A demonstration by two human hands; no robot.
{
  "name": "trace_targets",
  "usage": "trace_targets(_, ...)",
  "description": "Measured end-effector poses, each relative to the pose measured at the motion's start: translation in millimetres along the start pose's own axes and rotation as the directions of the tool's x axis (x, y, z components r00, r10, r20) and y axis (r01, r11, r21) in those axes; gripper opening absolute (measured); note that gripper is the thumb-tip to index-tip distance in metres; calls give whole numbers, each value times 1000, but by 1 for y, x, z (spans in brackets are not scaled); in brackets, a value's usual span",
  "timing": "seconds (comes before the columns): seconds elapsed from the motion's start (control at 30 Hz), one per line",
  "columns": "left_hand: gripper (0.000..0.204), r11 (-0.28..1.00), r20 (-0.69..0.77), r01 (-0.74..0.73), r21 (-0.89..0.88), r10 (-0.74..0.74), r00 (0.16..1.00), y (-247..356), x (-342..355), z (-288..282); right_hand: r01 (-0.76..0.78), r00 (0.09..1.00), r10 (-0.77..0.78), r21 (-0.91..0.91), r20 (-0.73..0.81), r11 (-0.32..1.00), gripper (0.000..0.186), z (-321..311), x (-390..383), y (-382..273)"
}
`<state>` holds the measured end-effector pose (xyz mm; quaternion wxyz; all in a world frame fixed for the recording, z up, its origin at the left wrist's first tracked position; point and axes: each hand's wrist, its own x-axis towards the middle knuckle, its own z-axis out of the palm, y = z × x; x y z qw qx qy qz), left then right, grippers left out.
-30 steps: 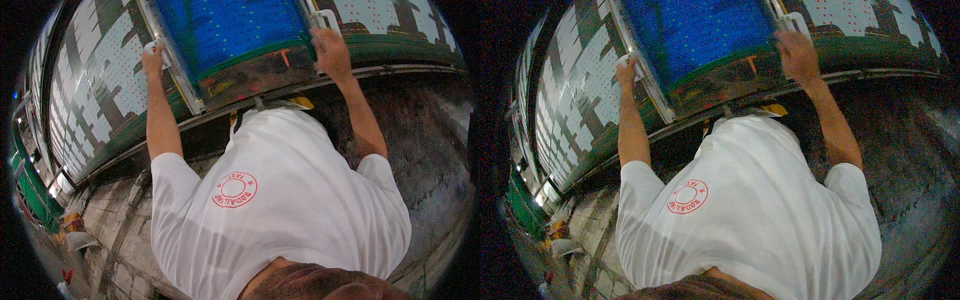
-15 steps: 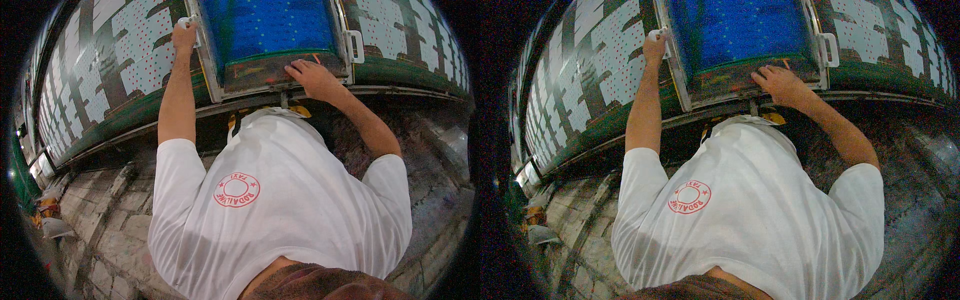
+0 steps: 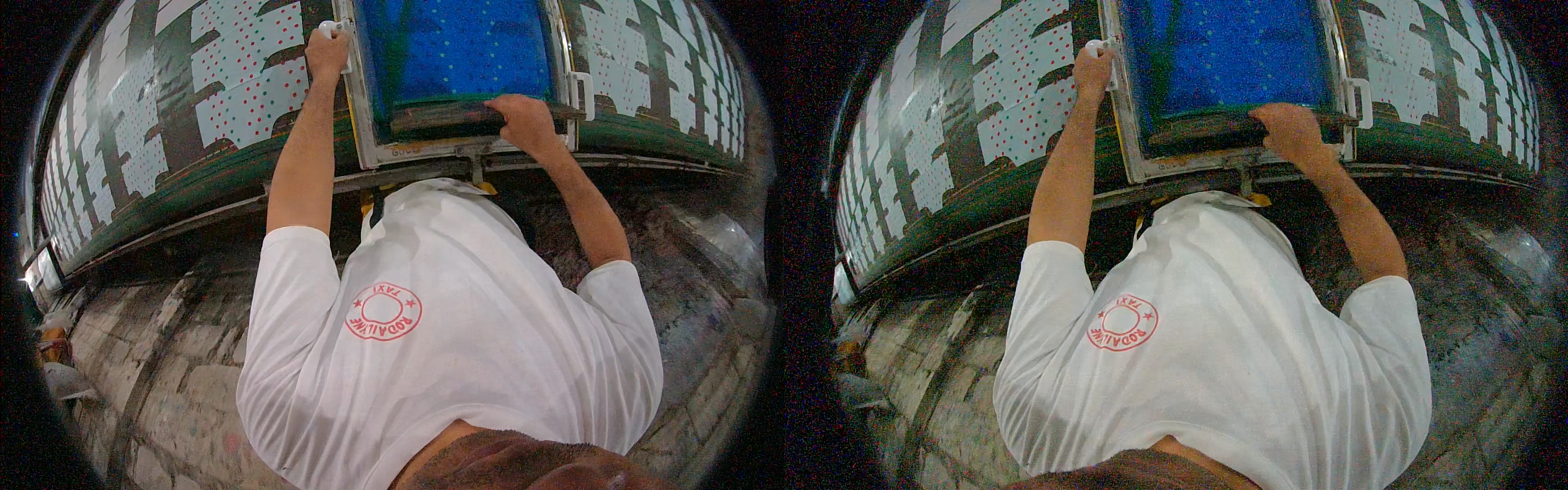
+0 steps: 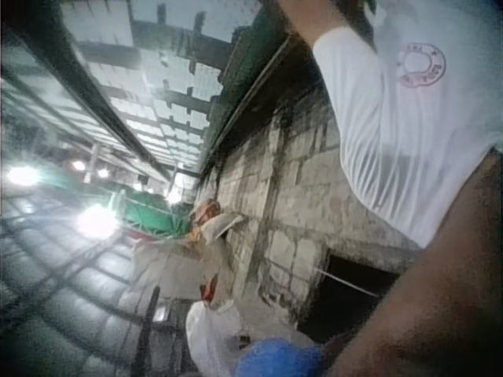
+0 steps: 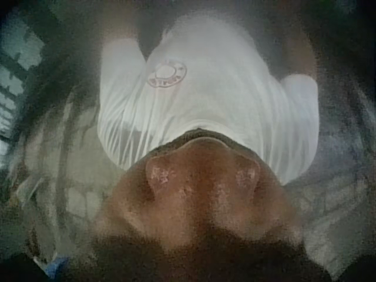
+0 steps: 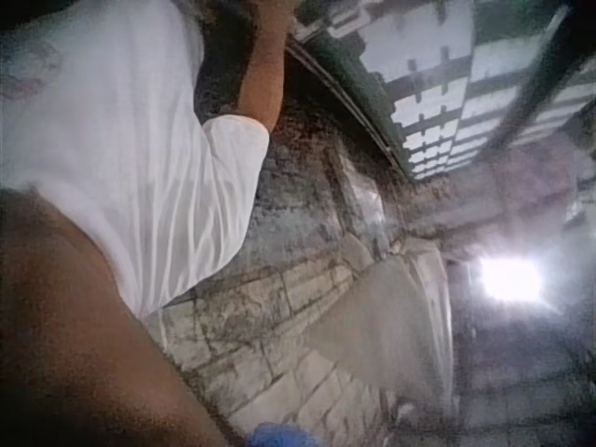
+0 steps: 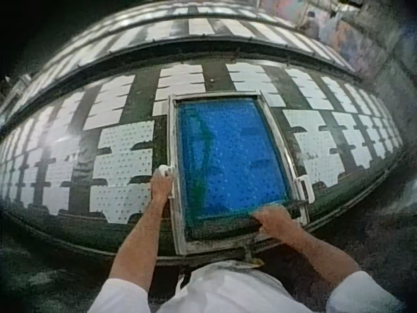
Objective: The person uses a squeegee to pull blue ink across a screen printing frame, repeatedly lifting and repositioning the frame to print a pattern onto a long fabric roll. The person maintains consistent pressure and alignment throughout the process.
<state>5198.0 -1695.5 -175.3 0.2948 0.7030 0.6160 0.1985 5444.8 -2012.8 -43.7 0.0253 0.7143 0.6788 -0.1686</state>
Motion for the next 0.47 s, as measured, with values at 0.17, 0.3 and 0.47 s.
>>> trace_targets(0.17,45,999,30,14,-46,-13,999,-7,3,6,-17,996,15,-21,-91,1000,64,21,-10,-20)
trace_targets(0.3,48,983,15,-69,-170,73,997,-19,21,15,-103,974,86,-70,-207,992,64,37,17,-23)
trace_targets(0.47,50,732,440,497,-465,-296,848,-8,14,-3,-191,974,180,-67,-139,979,65,10,116,5)
